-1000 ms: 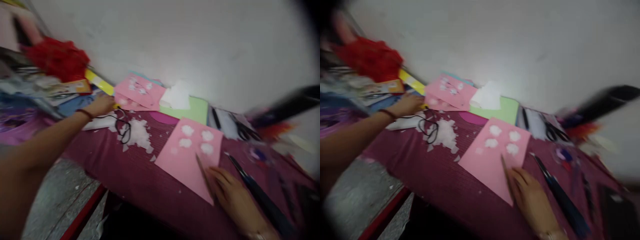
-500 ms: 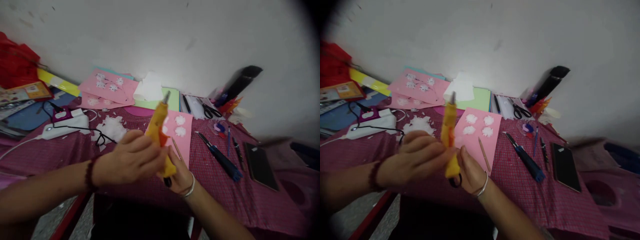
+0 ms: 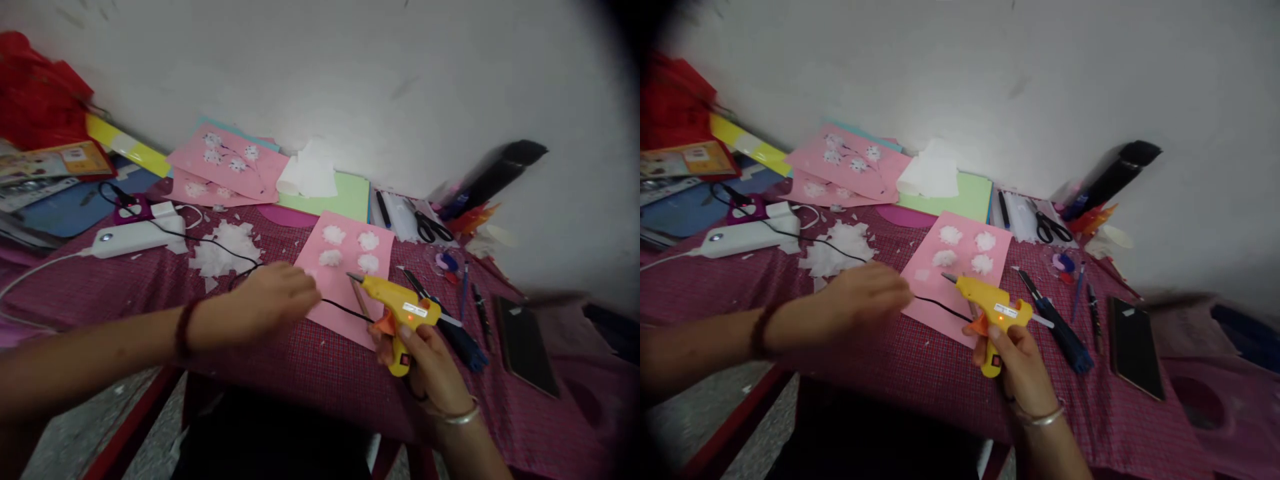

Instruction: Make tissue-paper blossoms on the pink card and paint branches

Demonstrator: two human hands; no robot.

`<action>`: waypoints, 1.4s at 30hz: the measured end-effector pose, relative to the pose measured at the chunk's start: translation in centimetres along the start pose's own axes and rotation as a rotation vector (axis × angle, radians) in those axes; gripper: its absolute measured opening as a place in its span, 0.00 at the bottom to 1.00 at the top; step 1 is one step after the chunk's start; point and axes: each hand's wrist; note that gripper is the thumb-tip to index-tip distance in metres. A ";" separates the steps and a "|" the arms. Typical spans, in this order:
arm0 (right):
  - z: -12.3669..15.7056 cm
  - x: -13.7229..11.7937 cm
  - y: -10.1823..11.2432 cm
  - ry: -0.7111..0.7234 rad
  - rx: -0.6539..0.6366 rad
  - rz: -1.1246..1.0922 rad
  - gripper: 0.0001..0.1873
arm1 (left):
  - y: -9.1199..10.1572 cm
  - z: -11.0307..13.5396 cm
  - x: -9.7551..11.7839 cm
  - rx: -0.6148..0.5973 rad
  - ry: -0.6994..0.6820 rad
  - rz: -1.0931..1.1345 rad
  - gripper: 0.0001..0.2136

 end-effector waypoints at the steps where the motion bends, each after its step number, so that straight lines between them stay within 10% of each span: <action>1: 0.0 0.0 0.3 -0.009 0.024 0.106 0.19 | -0.1 -0.5 -1.8 -0.039 0.102 -0.001 0.11; 7: -0.4 0.5 -0.5 0.106 0.175 0.346 0.22 | -3.7 -4.9 -9.0 -0.302 0.337 0.019 0.09; 14: -1.6 1.2 -0.4 0.235 0.162 0.576 0.26 | -9.2 -6.5 -8.5 -0.257 0.397 0.175 0.06; 26: -4.5 0.6 -0.1 0.123 0.240 0.358 0.25 | -11.8 -7.4 -10.5 -0.077 0.185 0.509 0.08; 42: -5.8 1.4 -0.7 0.604 0.019 1.247 0.22 | -12.8 -7.9 -11.2 -0.083 0.402 0.787 0.08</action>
Point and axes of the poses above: each hand's wrist, its own z-axis away from the middle knuckle, its own y-axis out of the back of the hand, x = y × z, and after that the axes turned 1 degree about x, right-handed
